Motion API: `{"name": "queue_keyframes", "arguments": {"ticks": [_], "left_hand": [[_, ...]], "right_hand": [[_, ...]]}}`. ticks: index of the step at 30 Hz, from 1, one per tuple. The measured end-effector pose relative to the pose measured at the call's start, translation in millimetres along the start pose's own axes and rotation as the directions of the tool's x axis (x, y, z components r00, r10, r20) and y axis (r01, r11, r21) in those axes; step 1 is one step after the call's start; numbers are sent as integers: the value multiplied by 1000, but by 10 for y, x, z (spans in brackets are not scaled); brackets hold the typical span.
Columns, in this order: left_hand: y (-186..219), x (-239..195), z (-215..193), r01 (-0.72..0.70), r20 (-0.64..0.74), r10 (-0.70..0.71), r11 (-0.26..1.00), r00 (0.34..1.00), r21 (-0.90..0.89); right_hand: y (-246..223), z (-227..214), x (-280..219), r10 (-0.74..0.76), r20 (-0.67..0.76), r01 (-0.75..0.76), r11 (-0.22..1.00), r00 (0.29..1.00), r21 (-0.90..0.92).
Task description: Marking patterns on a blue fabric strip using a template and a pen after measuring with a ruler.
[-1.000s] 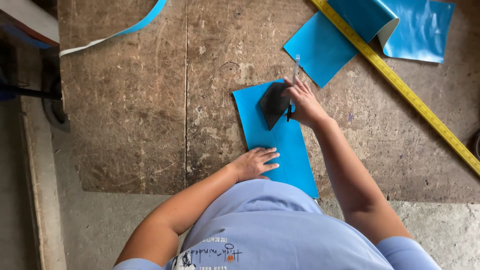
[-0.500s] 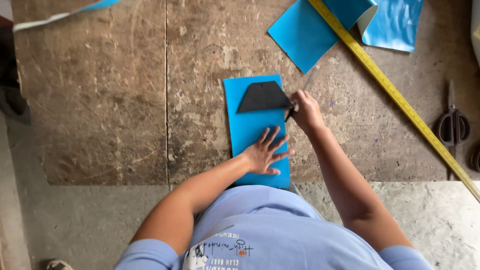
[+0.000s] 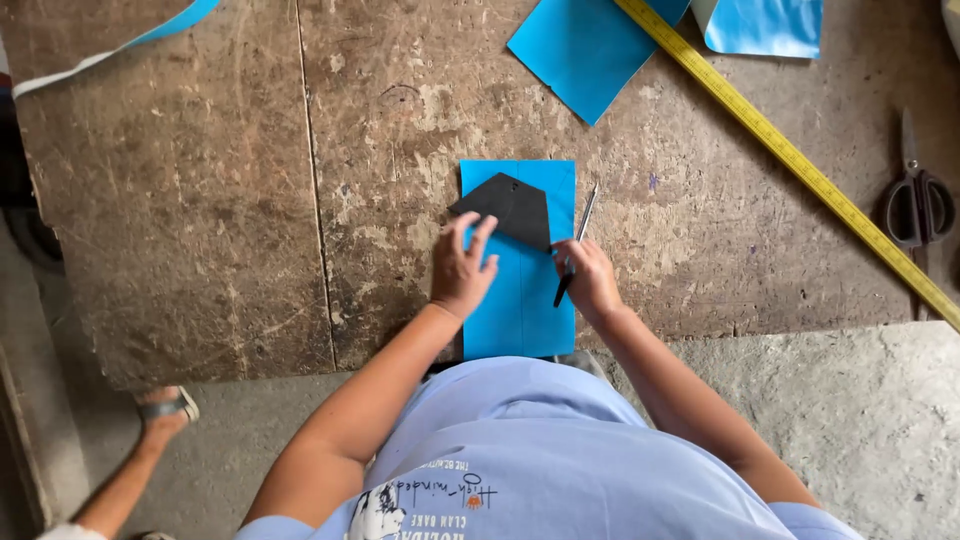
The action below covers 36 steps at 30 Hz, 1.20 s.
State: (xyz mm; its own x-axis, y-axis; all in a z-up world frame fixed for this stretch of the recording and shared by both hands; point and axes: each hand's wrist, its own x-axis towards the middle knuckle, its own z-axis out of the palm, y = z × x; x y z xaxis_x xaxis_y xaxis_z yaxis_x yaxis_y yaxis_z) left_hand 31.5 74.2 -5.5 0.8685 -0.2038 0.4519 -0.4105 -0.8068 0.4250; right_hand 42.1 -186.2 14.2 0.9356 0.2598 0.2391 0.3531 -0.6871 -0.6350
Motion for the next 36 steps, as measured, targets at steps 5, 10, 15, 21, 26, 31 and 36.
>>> {"name": "queue_keyframes", "arguments": {"ticks": [5, 10, 15, 21, 26, 31, 36], "left_hand": [[-457, 57, -219, 47, 141, -64, 992, 988, 121], [-470, -128, -367, -87, 230, 74, 995, 970, 48], [-376, -617, -587, -133, 269, 143, 990, 952, -56], [-373, -308, -579, -104, 128, 115, 990, 985, -90], [-476, 7, -400, -176, 76, 181, 982, 980, -74], [-628, 187, -337, -184, 99, 185, 983, 978, -26], [-702, 319, -223, -108, 71, 108, 994, 992, -7]], "right_hand": [[-246, -16, -56, -29, -118, 41, 994, 993, 97], [-73, -19, -148, 112, -94, -95, 981, 989, 170], [-208, -67, -605, 232, -23, -221, 951, 973, 217], [-283, -133, -352, 236, -83, -219, 961, 968, 172], [-144, -181, 6, 211, -143, -185, 968, 967, 172], [-49, -117, 183, 206, -147, -182, 970, 967, 163], [35, -53, 427, 157, -194, -129, 980, 968, 151]]}}
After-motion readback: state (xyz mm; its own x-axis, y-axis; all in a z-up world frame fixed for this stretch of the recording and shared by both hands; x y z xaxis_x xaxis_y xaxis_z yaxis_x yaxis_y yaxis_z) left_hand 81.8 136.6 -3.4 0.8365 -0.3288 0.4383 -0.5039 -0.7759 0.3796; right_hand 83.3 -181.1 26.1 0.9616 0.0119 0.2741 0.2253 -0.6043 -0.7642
